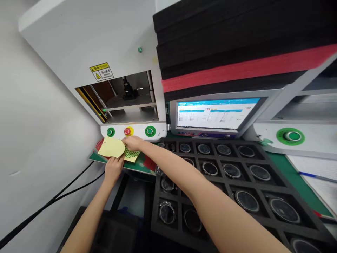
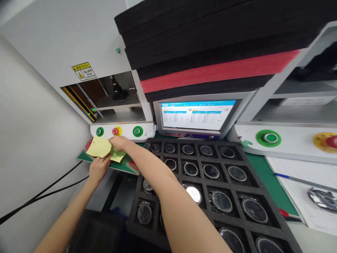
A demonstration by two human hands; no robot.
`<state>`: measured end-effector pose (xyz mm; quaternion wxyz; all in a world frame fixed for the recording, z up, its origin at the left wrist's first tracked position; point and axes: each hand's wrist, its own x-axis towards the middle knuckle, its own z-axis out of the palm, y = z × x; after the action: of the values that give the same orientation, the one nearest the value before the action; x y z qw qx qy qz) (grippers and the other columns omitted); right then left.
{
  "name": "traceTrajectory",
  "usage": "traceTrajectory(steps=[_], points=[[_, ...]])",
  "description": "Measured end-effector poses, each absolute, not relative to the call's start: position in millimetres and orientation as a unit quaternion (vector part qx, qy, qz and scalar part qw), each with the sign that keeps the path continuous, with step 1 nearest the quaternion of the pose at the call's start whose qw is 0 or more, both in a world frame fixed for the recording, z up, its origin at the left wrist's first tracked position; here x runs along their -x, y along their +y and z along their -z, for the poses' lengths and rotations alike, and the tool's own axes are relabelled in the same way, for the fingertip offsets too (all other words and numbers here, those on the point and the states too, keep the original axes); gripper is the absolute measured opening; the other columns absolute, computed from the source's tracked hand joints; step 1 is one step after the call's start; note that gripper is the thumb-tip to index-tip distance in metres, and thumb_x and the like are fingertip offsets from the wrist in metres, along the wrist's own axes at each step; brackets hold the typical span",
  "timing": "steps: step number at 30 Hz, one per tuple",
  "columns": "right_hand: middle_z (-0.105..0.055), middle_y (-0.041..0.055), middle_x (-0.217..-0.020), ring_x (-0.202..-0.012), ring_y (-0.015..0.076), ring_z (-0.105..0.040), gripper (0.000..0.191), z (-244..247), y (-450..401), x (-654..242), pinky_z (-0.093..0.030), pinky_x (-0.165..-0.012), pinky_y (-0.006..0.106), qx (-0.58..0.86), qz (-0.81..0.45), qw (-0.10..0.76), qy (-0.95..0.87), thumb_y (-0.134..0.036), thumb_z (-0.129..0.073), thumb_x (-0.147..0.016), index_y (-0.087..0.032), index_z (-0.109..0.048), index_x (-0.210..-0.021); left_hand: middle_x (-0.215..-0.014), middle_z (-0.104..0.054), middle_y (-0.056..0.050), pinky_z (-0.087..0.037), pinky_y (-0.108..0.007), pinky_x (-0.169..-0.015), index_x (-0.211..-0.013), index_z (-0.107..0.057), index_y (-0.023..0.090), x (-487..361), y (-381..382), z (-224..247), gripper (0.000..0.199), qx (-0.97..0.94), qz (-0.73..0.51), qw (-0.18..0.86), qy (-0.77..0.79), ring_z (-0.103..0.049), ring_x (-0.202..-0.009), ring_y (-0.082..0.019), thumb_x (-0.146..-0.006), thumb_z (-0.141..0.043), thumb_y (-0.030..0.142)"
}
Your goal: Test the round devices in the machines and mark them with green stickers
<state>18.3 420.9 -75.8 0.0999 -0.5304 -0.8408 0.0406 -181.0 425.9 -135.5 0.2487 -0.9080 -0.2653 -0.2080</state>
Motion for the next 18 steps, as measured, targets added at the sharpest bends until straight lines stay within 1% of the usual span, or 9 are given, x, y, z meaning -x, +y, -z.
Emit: traceTrajectory(steps=[2,3,5,6,9,11,15,18], points=[[-0.059,0.0087,-0.116,-0.102,0.0207,-0.060,0.029,80,422,-17,-0.054,-0.087,0.041,0.532,-0.053,0.094,-0.840,-0.032,-0.059,-0.094,-0.014,-0.058,-0.116,-0.081,-0.075,-0.010,-0.049,-0.034,-0.067,-0.103,-0.073,0.016,185,420,130,0.027,0.907,0.216,0.263,-0.246,-0.066,-0.076,-0.025,-0.092,-0.049,0.016],[-0.060,0.0086,-0.116,-0.102,0.0206,-0.061,0.029,82,423,-16,-0.054,-0.087,0.040,0.532,-0.058,0.090,-0.840,-0.032,-0.060,-0.094,-0.014,-0.058,-0.116,-0.081,-0.075,-0.010,-0.048,-0.034,-0.068,-0.099,-0.073,0.016,188,416,127,0.025,0.906,0.223,0.270,-0.237,-0.066,-0.079,-0.025,-0.092,-0.049,0.015],[-0.060,0.0086,-0.116,-0.101,0.0205,-0.061,0.028,85,423,-14,-0.053,-0.087,0.040,0.531,-0.066,0.083,-0.840,-0.032,-0.060,-0.094,-0.014,-0.058,-0.116,-0.086,-0.076,-0.009,-0.048,-0.033,-0.071,-0.095,-0.073,0.017,195,407,120,0.023,0.901,0.243,0.285,-0.221,-0.066,-0.081,-0.024,-0.091,-0.051,0.014],[-0.060,0.0086,-0.116,-0.101,0.0205,-0.061,0.028,86,422,-14,-0.053,-0.087,0.041,0.530,-0.069,0.081,-0.841,-0.032,-0.059,-0.094,-0.014,-0.058,-0.116,-0.088,-0.076,-0.009,-0.047,-0.032,-0.071,-0.096,-0.073,0.017,199,401,116,0.022,0.896,0.255,0.293,-0.215,-0.066,-0.077,-0.022,-0.090,-0.052,0.013],[-0.059,0.0086,-0.116,-0.102,0.0207,-0.060,0.029,87,422,-14,-0.053,-0.087,0.041,0.527,-0.077,0.075,-0.843,-0.033,-0.060,-0.094,-0.014,-0.059,-0.115,-0.088,-0.077,-0.006,-0.045,-0.028,-0.063,-0.106,-0.071,0.018,214,380,100,0.027,0.875,0.310,0.331,-0.166,-0.060,-0.058,-0.016,-0.086,-0.054,0.010],[-0.059,0.0086,-0.116,-0.102,0.0206,-0.060,0.030,87,421,-16,-0.053,-0.087,0.041,0.527,-0.080,0.070,-0.843,-0.033,-0.060,-0.093,-0.014,-0.058,-0.116,-0.083,-0.077,-0.006,-0.043,-0.027,-0.059,-0.112,-0.068,0.016,223,361,86,0.032,0.860,0.346,0.356,-0.119,-0.057,-0.051,-0.014,-0.085,-0.055,0.008],[-0.059,0.0089,-0.118,-0.102,0.0210,-0.060,0.031,87,420,-18,-0.053,-0.087,0.041,0.539,-0.075,0.065,-0.836,-0.033,-0.060,-0.094,-0.014,-0.057,-0.118,-0.074,-0.076,-0.009,-0.044,-0.027,-0.059,-0.123,-0.064,0.008,237,312,58,0.036,0.861,0.367,0.342,-0.079,-0.060,-0.052,-0.015,-0.087,-0.058,0.010],[-0.058,0.0092,-0.119,-0.104,0.0214,-0.060,0.031,90,418,-17,-0.053,-0.088,0.041,0.554,-0.066,0.067,-0.827,-0.032,-0.059,-0.094,-0.014,-0.057,-0.120,-0.075,-0.077,-0.008,-0.048,-0.028,-0.061,-0.132,-0.059,0.011,246,276,49,0.043,0.881,0.366,0.286,-0.086,-0.063,-0.054,-0.016,-0.089,-0.055,0.009]])
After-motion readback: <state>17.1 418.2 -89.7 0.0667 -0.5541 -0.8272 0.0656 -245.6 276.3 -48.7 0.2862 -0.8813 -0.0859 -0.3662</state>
